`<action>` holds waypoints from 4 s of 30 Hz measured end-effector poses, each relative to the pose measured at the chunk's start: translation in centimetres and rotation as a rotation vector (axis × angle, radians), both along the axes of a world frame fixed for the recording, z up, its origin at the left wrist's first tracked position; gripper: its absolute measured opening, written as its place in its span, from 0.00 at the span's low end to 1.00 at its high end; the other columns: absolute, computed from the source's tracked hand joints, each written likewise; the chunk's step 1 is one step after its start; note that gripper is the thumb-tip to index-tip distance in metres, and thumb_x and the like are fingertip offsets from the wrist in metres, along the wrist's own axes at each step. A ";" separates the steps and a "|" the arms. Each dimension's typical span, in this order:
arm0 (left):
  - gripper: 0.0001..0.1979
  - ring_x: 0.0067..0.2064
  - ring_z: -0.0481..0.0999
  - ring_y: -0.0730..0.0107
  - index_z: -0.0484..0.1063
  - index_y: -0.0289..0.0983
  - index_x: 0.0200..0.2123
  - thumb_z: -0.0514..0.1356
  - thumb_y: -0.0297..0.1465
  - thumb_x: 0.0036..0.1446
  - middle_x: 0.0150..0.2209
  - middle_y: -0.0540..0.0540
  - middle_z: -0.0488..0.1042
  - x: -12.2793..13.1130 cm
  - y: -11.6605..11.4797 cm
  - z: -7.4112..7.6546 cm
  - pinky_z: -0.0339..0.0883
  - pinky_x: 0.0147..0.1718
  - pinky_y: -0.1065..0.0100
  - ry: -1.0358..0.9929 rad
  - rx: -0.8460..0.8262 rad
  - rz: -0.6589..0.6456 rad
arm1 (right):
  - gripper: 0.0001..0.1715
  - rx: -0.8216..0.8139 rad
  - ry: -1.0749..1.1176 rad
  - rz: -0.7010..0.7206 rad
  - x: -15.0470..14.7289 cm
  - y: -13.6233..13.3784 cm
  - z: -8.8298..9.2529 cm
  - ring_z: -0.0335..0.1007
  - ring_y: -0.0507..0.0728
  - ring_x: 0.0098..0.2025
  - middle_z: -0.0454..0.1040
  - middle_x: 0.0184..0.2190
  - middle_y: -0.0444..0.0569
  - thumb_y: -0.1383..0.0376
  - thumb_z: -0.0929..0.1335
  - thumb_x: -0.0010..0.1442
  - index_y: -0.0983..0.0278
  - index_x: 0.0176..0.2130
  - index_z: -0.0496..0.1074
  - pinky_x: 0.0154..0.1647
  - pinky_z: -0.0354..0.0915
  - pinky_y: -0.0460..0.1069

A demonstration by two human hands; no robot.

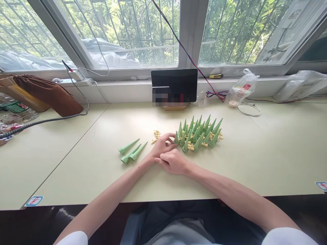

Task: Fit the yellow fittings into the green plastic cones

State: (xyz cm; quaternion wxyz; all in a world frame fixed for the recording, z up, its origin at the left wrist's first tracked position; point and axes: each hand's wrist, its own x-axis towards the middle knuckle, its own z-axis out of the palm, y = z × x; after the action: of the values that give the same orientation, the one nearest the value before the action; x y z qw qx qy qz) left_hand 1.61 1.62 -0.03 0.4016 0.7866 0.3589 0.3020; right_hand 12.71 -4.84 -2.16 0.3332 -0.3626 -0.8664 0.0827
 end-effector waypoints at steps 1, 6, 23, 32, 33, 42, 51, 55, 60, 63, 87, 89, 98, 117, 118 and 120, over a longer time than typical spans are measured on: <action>0.12 0.39 0.76 0.69 0.71 0.40 0.44 0.61 0.32 0.55 0.47 0.45 0.73 -0.1 0.0 0.1 0.73 0.31 0.70 0.000 -0.005 -0.005 | 0.26 -0.007 -0.004 0.001 0.0 0.0 0.0 0.55 0.50 0.19 0.67 0.16 0.44 0.62 0.60 0.70 0.64 0.21 0.65 0.24 0.47 0.48; 0.15 0.39 0.77 0.70 0.70 0.39 0.47 0.61 0.32 0.56 0.51 0.43 0.71 -1.7 -0.2 1.5 0.75 0.36 0.67 0.049 0.065 0.013 | 0.25 -0.011 0.001 0.024 -0.2 -0.1 0.1 0.54 0.50 0.19 0.66 0.17 0.44 0.63 0.60 0.70 0.64 0.22 0.65 0.24 0.47 0.48; 0.09 0.28 0.73 0.62 0.67 0.38 0.31 0.54 0.35 0.63 0.32 0.44 0.73 -10.4 -2.9 4.8 0.55 0.26 0.67 1.002 0.315 0.295 | 0.10 -0.251 0.224 -0.038 0.1 0.2 0.2 0.55 0.50 0.22 0.64 0.22 0.40 0.64 0.61 0.69 0.62 0.33 0.62 0.26 0.53 0.45; 0.07 0.28 0.73 0.60 0.64 0.39 0.30 0.53 0.33 0.61 0.29 0.44 0.73 -9.9 -2.4 4.7 0.52 0.24 0.67 0.989 0.300 0.342 | 0.20 -0.195 0.121 -0.084 0.0 0.0 0.2 0.44 0.48 0.19 0.54 0.17 0.37 0.62 0.63 0.67 0.61 0.24 0.55 0.23 0.48 0.45; 0.08 0.28 0.73 0.60 0.63 0.39 0.29 0.53 0.33 0.61 0.29 0.44 0.73 -10.0 -2.3 4.6 0.52 0.24 0.67 0.986 0.302 0.343 | 0.21 -0.193 0.118 -0.085 0.0 0.0 0.3 0.43 0.48 0.19 0.53 0.17 0.37 0.62 0.63 0.67 0.61 0.23 0.54 0.23 0.48 0.45; 0.15 0.24 0.68 0.65 0.57 0.39 0.20 0.54 0.30 0.58 0.25 0.45 0.69 -10.0 -2.1 4.1 0.50 0.23 0.66 0.918 0.301 0.341 | 0.23 -0.175 0.069 -0.099 0.0 0.0 0.5 0.45 0.49 0.21 0.53 0.18 0.38 0.62 0.61 0.69 0.61 0.23 0.53 0.24 0.47 0.46; 0.14 0.23 0.67 0.72 0.65 0.38 0.30 0.53 0.41 0.64 0.23 0.51 0.67 -7.4 -0.2 5.9 0.60 0.24 0.69 0.211 0.222 0.419 | 0.12 -0.264 0.226 -0.164 0.1 0.1 0.5 0.57 0.50 0.24 0.66 0.24 0.42 0.64 0.62 0.67 0.63 0.30 0.63 0.27 0.55 0.46; 0.17 0.26 0.70 0.75 0.64 0.37 0.31 0.54 0.44 0.64 0.27 0.50 0.67 -5.7 0.3 4.0 0.62 0.22 0.73 -0.110 0.009 0.283 | 0.09 -0.304 0.308 -0.184 0.1 0.2 0.4 0.62 0.51 0.25 0.71 0.29 0.45 0.63 0.61 0.68 0.64 0.41 0.68 0.29 0.60 0.46; 0.19 0.17 0.61 0.80 0.61 0.38 0.31 0.55 0.47 0.64 0.22 0.54 0.63 -5.2 -0.4 1.3 0.55 0.15 0.74 -0.289 -0.207 0.205 | 0.14 -0.361 0.389 -0.244 0.1 0.5 0.4 0.64 0.50 0.24 0.73 0.31 0.46 0.58 0.64 0.67 0.65 0.46 0.68 0.27 0.62 0.46; 0.17 0.17 0.62 0.80 0.61 0.38 0.33 0.55 0.46 0.64 0.21 0.54 0.63 -5.4 -1.0 1.0 0.55 0.14 0.74 -0.291 -0.243 0.150 | 0.15 -0.386 0.384 -0.247 0.1 0.6 0.4 0.63 0.50 0.23 0.73 0.31 0.46 0.56 0.66 0.65 0.65 0.46 0.69 0.27 0.63 0.46; 0.16 0.19 0.61 0.82 0.59 0.38 0.33 0.57 0.45 0.63 0.26 0.54 0.65 -6.0 -0.8 1.3 0.53 0.16 0.75 -0.393 -0.182 0.320 | 0.11 -0.278 0.166 -0.251 0.0 0.3 0.2 0.69 0.53 0.30 0.74 0.40 0.51 0.67 0.62 0.67 0.65 0.48 0.69 0.36 0.66 0.49; 0.17 0.19 0.61 0.82 0.58 0.39 0.33 0.56 0.45 0.63 0.28 0.54 0.65 -6.0 -0.9 1.2 0.53 0.15 0.75 -0.391 -0.180 0.321 | 0.11 -0.280 0.122 -0.275 -0.2 0.5 0.3 0.70 0.53 0.31 0.72 0.42 0.52 0.68 0.62 0.67 0.65 0.48 0.68 0.37 0.67 0.49; 0.17 0.21 0.60 0.81 0.56 0.39 0.33 0.54 0.45 0.65 0.28 0.54 0.62 -5.4 -1.2 0.6 0.56 0.17 0.75 -0.424 -0.193 0.309 | 0.21 -0.351 -0.012 -0.447 -1.8 3.3 2.1 0.69 0.54 0.32 0.63 0.49 0.56 0.70 0.61 0.66 0.64 0.58 0.62 0.36 0.68 0.51; 0.16 0.21 0.59 0.81 0.59 0.38 0.33 0.54 0.45 0.64 0.30 0.52 0.64 -4.8 -1.9 1.0 0.55 0.18 0.75 -0.371 -0.198 0.300 | 0.07 -0.358 -0.081 -0.479 -2.2 4.1 1.2 0.63 0.53 0.30 0.64 0.41 0.51 0.71 0.60 0.67 0.64 0.43 0.65 0.31 0.61 0.48; 0.16 0.21 0.58 0.81 0.59 0.38 0.33 0.55 0.45 0.64 0.30 0.52 0.64 -4.8 -1.9 1.0 0.55 0.18 0.75 -0.379 -0.204 0.301 | 0.06 -0.351 -0.079 -0.471 -2.1 4.1 1.1 0.63 0.53 0.30 0.64 0.40 0.50 0.71 0.60 0.67 0.64 0.42 0.65 0.31 0.61 0.48; 0.17 0.21 0.58 0.80 0.60 0.38 0.33 0.55 0.46 0.63 0.29 0.52 0.64 -4.8 -1.9 1.0 0.54 0.17 0.74 -0.391 -0.218 0.303 | 0.07 -0.336 -0.085 -0.462 -1.8 3.8 0.9 0.62 0.54 0.29 0.65 0.38 0.50 0.71 0.59 0.68 0.64 0.39 0.65 0.31 0.60 0.48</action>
State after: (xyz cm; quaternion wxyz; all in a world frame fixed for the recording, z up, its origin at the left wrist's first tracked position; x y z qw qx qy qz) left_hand -3.17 -0.32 1.02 0.4957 0.6028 0.4187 0.4643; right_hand 10.94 -1.07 -1.25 0.2418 -0.6037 -0.7482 0.1314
